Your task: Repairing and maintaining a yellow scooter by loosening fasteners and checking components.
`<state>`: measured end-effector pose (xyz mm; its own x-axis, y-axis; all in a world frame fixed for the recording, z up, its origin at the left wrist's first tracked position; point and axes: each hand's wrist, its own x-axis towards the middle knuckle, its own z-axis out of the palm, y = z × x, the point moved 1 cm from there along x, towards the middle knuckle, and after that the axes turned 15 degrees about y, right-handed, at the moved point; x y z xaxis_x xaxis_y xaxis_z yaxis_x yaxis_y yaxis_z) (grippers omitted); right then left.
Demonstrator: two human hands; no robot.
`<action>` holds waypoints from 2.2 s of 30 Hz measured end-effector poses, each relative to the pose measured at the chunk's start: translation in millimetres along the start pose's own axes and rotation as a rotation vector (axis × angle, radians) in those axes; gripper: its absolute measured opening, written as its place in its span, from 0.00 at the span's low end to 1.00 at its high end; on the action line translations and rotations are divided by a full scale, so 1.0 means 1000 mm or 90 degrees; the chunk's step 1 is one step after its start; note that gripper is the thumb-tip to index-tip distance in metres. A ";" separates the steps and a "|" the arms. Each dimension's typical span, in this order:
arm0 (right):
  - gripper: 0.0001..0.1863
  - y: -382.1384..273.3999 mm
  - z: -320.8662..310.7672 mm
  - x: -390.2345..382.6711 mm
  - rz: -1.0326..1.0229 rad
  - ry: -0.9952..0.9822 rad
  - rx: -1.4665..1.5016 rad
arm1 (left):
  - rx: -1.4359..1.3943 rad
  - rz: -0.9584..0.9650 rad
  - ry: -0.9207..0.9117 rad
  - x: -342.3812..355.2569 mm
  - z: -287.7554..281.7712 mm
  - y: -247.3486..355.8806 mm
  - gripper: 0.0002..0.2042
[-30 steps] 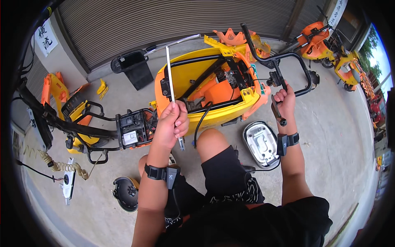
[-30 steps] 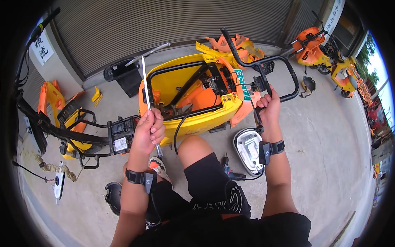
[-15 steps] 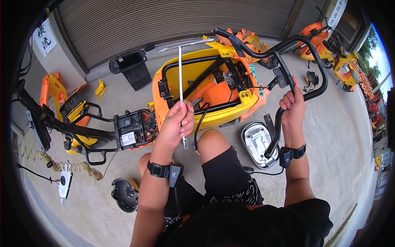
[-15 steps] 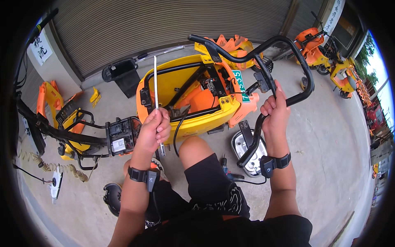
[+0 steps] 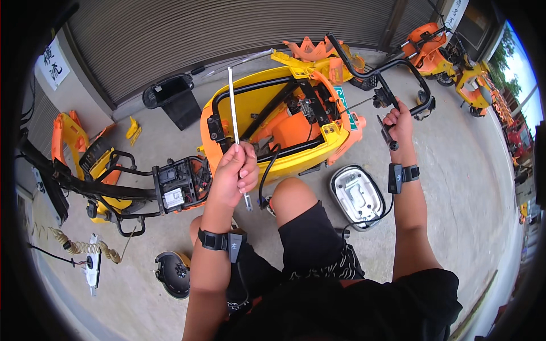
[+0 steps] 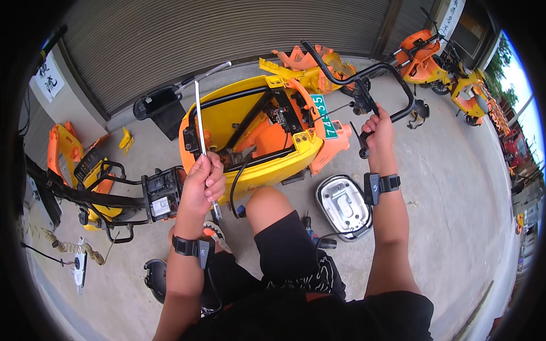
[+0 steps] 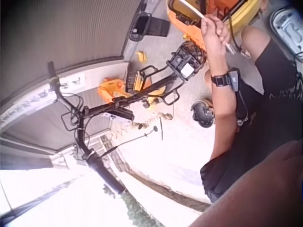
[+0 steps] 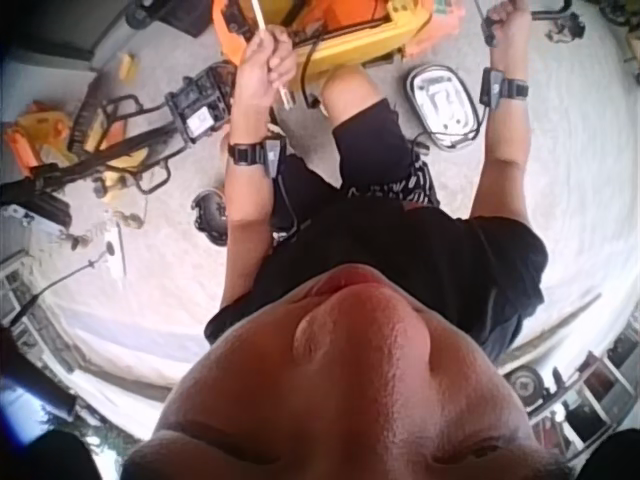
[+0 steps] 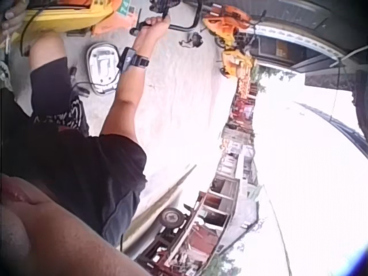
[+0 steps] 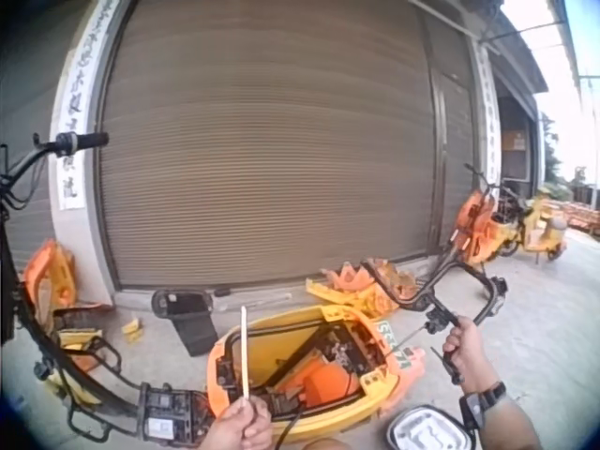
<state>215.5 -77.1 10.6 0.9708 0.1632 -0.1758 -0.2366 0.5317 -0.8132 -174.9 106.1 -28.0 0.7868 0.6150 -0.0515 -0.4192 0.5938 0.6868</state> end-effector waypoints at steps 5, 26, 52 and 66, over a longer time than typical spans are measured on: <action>0.14 0.023 -0.021 0.021 0.096 0.003 0.032 | 0.012 -0.003 -0.003 -0.001 0.000 0.000 0.13; 0.10 0.089 -0.008 0.057 0.157 -0.002 0.000 | 0.000 -0.008 0.002 -0.006 -0.003 -0.003 0.13; 0.08 0.109 -0.089 0.009 0.190 0.003 -0.003 | 0.076 -0.019 0.018 -0.018 -0.002 -0.011 0.12; 0.15 0.059 -0.148 0.009 0.066 -0.020 -0.023 | 0.162 -0.014 0.025 -0.037 0.000 -0.019 0.11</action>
<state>215.8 -167.2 -121.3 0.9393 0.2424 -0.2429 -0.3338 0.4807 -0.8109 -195.9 71.8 -39.0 0.7743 0.6260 -0.0928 -0.2711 0.4606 0.8452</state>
